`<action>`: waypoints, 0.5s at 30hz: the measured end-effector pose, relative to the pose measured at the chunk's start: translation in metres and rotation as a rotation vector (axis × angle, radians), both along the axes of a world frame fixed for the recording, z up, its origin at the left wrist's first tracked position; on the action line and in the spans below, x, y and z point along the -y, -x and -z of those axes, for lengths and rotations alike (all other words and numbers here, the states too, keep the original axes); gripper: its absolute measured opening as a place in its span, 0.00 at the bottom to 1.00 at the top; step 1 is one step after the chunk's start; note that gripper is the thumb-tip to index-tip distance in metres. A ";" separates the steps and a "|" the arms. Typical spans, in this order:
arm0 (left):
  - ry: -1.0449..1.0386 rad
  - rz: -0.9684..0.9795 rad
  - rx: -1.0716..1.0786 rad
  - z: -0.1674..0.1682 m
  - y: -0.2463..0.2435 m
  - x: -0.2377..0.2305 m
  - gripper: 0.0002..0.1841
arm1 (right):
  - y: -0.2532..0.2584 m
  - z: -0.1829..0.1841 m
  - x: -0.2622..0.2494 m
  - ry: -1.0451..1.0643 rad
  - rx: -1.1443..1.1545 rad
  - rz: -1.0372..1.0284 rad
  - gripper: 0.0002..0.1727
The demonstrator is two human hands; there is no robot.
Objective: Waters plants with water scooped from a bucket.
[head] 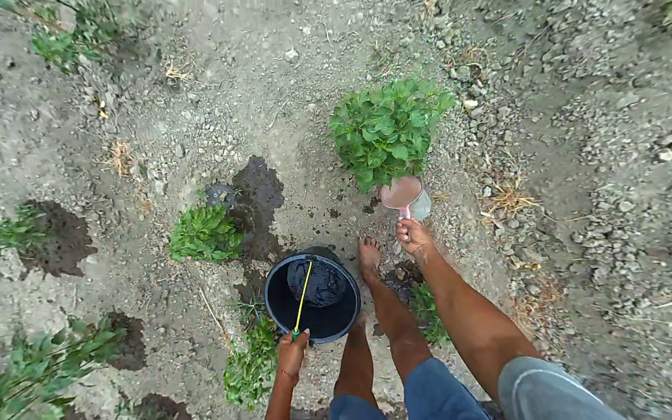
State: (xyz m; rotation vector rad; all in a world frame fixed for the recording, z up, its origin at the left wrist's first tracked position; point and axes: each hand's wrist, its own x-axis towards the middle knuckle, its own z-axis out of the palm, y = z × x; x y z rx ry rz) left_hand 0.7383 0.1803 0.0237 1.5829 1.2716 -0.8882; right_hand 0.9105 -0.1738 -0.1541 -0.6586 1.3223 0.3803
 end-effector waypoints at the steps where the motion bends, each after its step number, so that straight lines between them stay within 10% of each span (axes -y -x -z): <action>1: -0.007 -0.056 0.020 -0.017 -0.006 0.001 0.14 | 0.000 -0.002 -0.005 0.015 -0.031 0.015 0.04; 15: 0.062 -0.519 0.333 -0.143 -0.138 -0.004 0.20 | -0.030 -0.056 -0.042 0.144 -0.333 0.100 0.04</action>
